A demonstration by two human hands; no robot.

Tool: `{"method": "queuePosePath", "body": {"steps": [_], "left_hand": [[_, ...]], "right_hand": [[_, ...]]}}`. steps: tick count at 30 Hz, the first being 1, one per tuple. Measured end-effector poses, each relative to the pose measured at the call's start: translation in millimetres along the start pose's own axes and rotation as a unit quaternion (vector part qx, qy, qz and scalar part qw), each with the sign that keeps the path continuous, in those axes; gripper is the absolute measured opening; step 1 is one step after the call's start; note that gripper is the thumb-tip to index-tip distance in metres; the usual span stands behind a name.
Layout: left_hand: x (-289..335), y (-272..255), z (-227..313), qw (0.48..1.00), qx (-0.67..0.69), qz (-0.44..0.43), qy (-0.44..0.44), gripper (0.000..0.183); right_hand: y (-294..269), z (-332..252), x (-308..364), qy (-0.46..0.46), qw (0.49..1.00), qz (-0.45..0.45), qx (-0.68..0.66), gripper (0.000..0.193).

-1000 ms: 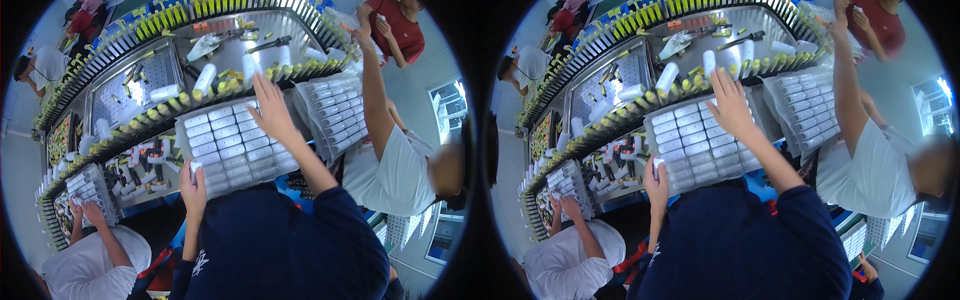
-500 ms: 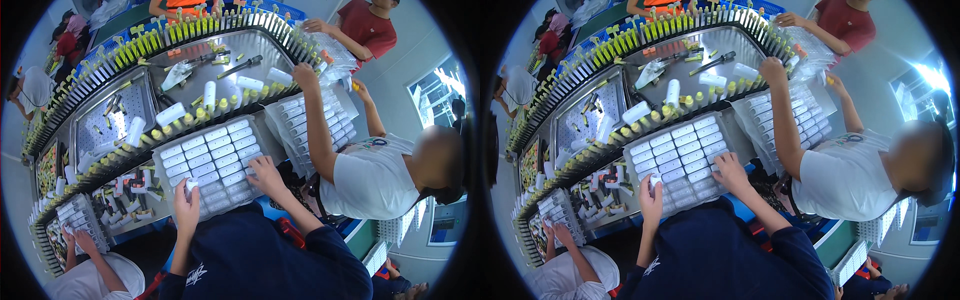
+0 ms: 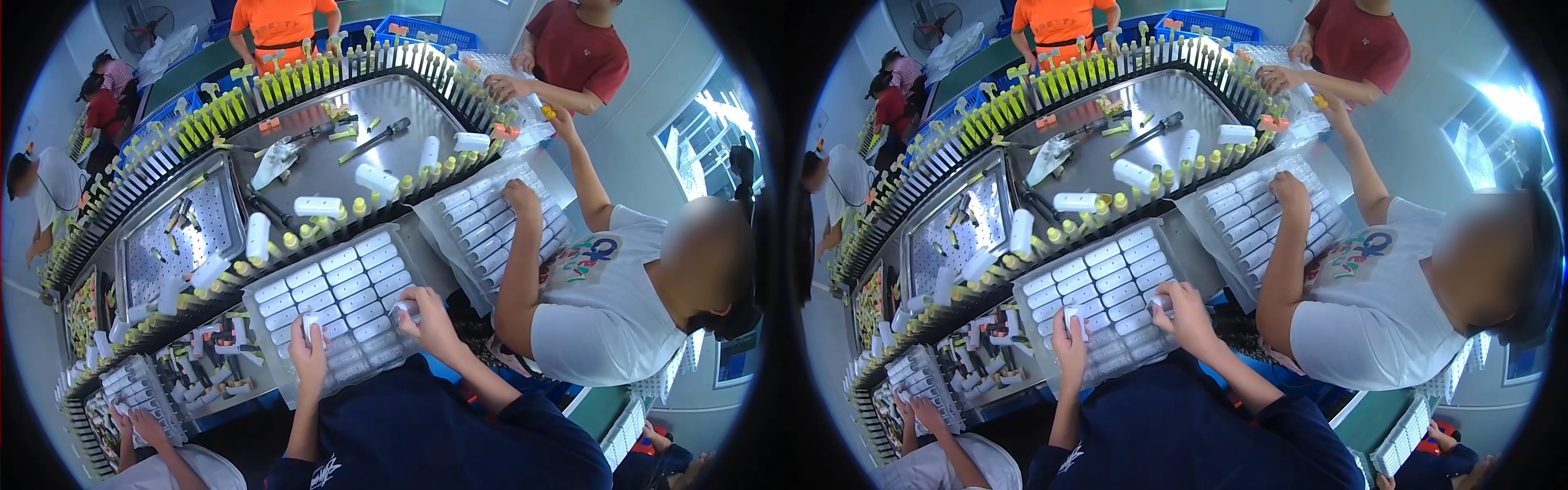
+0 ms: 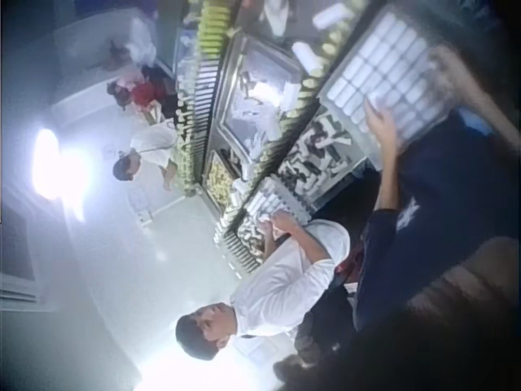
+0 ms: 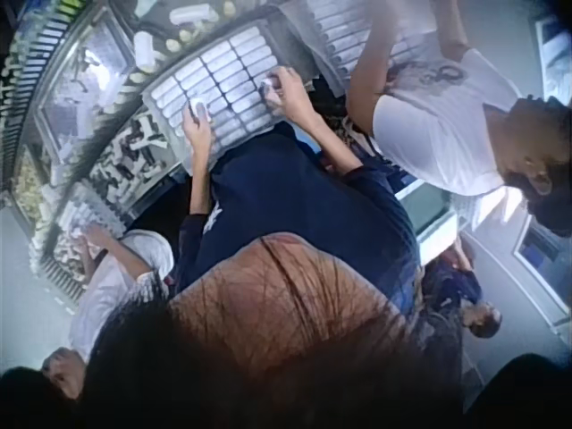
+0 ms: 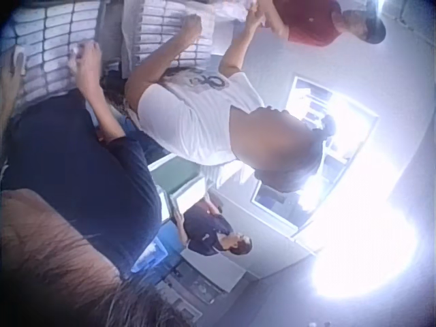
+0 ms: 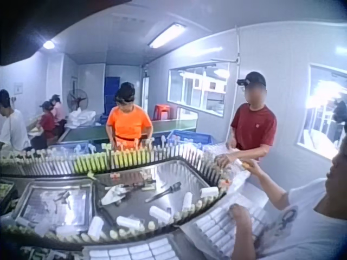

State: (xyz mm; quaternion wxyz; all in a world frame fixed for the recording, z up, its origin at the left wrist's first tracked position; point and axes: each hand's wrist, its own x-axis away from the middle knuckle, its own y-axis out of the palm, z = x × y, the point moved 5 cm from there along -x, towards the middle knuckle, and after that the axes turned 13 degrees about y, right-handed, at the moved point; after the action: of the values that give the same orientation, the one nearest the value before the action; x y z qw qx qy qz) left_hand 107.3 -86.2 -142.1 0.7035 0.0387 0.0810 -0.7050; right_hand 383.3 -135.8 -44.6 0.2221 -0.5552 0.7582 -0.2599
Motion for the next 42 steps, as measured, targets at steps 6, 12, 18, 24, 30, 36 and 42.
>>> {"method": "queuePosePath", "body": {"steps": [6, 12, 18, 24, 30, 36, 42], "left_hand": [[0, 2, 8, 1.000, -0.016, -0.007, -0.005, 0.036], [-1, 2, 11, 1.000, -0.022, -0.002, -0.014, 0.035], [2, 0, 4, 1.000, -0.014, 0.005, -0.016, 0.034], [1, 0, -1, 1.000, 0.001, -0.005, -0.011, 0.037], [3, -5, -1, 1.000, -0.004, -0.003, -0.001, 0.039], [6, -6, 2, 1.000, -0.007, 0.010, -0.006, 0.039], [1, -1, 20, 0.997, -0.045, -0.042, 0.041, 0.037]], "right_hand": [[43, 31, 2, 0.100, 0.973, -0.021, -0.207, 0.040], [62, 39, -14, 0.309, 0.820, -0.164, -0.454, 0.066], [-32, 6, -92, 0.196, 0.890, 0.079, -0.403, 0.045], [-122, 30, -204, 0.138, 0.904, 0.315, -0.253, 0.048], [-75, -2, -299, 0.139, 0.954, 0.211, 0.162, 0.063], [-14, -30, -273, 0.073, 0.951, 0.170, 0.248, 0.053], [13, -56, -236, -0.026, 0.967, 0.097, 0.234, 0.051]]}}
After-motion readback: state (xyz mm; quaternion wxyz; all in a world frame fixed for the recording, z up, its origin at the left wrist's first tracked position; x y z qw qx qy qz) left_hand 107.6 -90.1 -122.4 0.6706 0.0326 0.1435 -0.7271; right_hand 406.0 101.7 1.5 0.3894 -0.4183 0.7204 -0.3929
